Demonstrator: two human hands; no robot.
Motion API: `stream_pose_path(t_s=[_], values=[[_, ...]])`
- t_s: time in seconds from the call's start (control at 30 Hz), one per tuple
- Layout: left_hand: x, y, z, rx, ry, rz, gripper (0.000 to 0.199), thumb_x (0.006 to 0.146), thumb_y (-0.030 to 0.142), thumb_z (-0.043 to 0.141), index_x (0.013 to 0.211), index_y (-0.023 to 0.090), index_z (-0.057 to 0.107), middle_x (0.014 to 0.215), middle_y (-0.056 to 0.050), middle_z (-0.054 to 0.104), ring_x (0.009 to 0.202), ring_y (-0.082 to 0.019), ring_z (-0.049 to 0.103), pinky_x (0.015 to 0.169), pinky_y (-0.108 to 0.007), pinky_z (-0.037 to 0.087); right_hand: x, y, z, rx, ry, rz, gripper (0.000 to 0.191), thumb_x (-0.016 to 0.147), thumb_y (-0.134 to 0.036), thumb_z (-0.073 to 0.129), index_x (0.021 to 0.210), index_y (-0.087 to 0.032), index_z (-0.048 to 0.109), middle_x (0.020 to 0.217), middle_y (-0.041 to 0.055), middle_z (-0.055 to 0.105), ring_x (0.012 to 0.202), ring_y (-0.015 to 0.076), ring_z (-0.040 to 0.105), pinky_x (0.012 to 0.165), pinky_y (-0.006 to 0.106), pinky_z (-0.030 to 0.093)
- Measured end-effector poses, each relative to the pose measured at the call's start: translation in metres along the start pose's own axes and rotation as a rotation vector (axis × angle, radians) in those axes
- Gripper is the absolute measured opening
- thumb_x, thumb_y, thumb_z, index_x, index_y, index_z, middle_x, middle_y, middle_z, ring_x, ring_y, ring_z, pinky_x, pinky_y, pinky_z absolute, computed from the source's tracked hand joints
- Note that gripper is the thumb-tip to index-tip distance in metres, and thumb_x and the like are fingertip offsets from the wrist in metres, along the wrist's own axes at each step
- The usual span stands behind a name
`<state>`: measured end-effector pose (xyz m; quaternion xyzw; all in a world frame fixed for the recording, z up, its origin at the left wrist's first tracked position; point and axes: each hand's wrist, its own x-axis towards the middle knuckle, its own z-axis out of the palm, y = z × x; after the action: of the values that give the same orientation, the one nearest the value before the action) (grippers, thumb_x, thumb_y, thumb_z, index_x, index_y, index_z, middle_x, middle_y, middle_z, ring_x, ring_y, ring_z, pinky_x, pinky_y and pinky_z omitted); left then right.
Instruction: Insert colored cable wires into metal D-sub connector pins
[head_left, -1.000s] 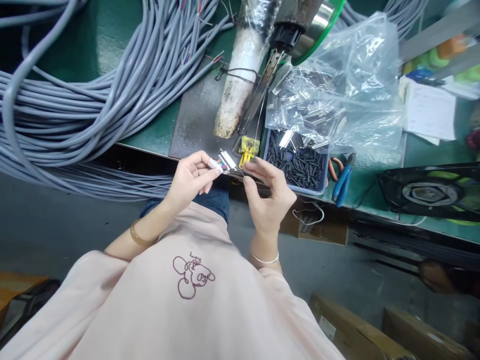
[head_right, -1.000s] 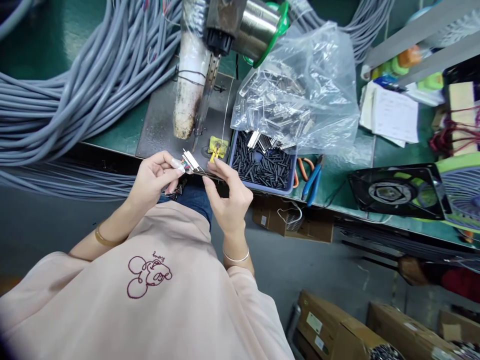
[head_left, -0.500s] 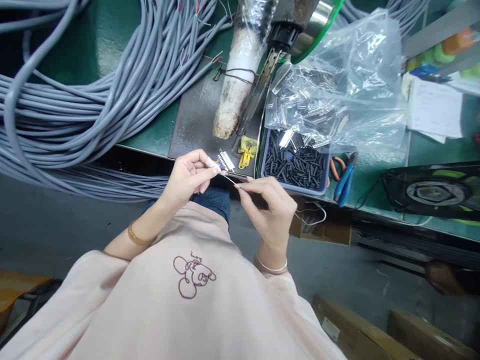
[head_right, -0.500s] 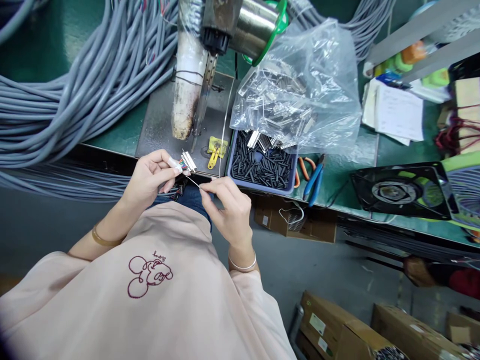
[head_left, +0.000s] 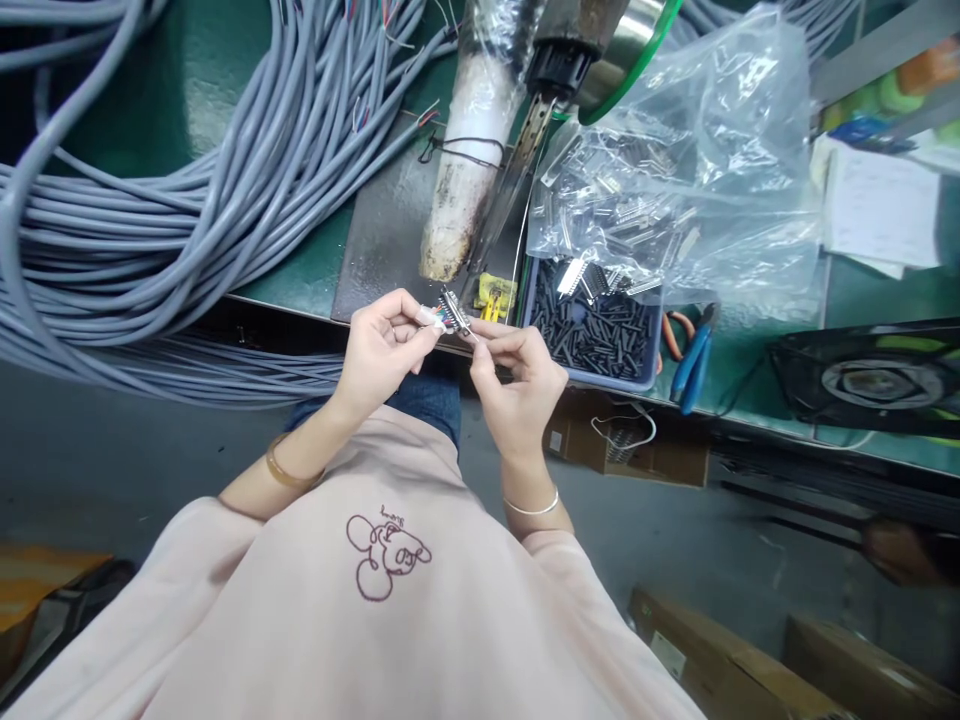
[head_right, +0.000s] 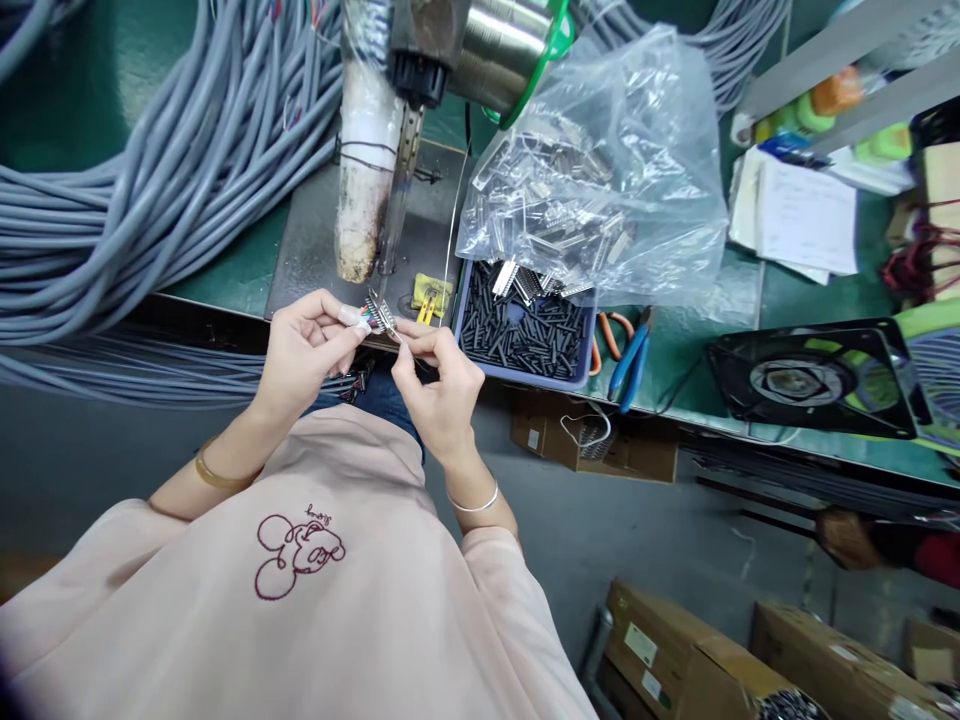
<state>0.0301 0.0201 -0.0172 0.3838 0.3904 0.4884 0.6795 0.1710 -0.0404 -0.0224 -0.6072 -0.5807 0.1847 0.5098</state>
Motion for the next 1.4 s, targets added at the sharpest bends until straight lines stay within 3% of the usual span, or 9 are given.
stream_pose_path(t_s=[0.47, 0.83, 1.07, 1.4], values=[[0.006, 0.011, 0.005, 0.104, 0.055, 0.062, 0.024, 0.068, 0.018, 0.081, 0.066, 0.018, 0.057, 0.056, 0.007, 0.061, 0.037, -0.001, 0.048, 0.036, -0.013, 0.036, 0.017, -0.010, -0.001, -0.035, 0.001, -0.091, 0.012, 0.090, -0.014, 0.064, 0.082, -0.023, 0.062, 0.109, 0.0039, 0.081, 0.094, 0.0183, 0.080, 0.081, 0.031, 0.069], [0.005, 0.013, 0.002, 0.091, 0.021, 0.025, 0.020, 0.069, 0.018, 0.078, 0.068, 0.018, 0.058, 0.051, 0.007, 0.058, 0.034, -0.002, 0.047, 0.033, -0.012, 0.033, 0.020, -0.013, -0.001, -0.179, 0.030, -0.214, 0.011, 0.091, -0.014, 0.068, 0.086, -0.023, 0.068, 0.100, 0.0006, 0.083, 0.092, 0.0168, 0.080, 0.078, 0.027, 0.067], [0.007, 0.010, 0.000, 0.122, 0.032, -0.054, 0.022, 0.066, 0.017, 0.079, 0.065, 0.018, 0.057, 0.049, 0.007, 0.057, 0.033, -0.003, 0.047, 0.032, -0.013, 0.033, 0.019, -0.009, -0.002, -0.196, 0.001, -0.156, 0.012, 0.091, -0.016, 0.068, 0.082, -0.024, 0.065, 0.097, -0.0003, 0.083, 0.085, 0.0163, 0.081, 0.070, 0.025, 0.067], [0.007, 0.020, 0.003, 0.123, 0.039, 0.006, 0.022, 0.067, 0.016, 0.080, 0.065, 0.018, 0.058, 0.048, 0.008, 0.055, 0.033, -0.002, 0.046, 0.032, -0.012, 0.032, 0.026, -0.017, 0.000, -0.239, 0.018, -0.230, 0.012, 0.092, -0.016, 0.070, 0.085, -0.025, 0.070, 0.096, -0.0017, 0.082, 0.090, 0.0163, 0.080, 0.078, 0.027, 0.064]])
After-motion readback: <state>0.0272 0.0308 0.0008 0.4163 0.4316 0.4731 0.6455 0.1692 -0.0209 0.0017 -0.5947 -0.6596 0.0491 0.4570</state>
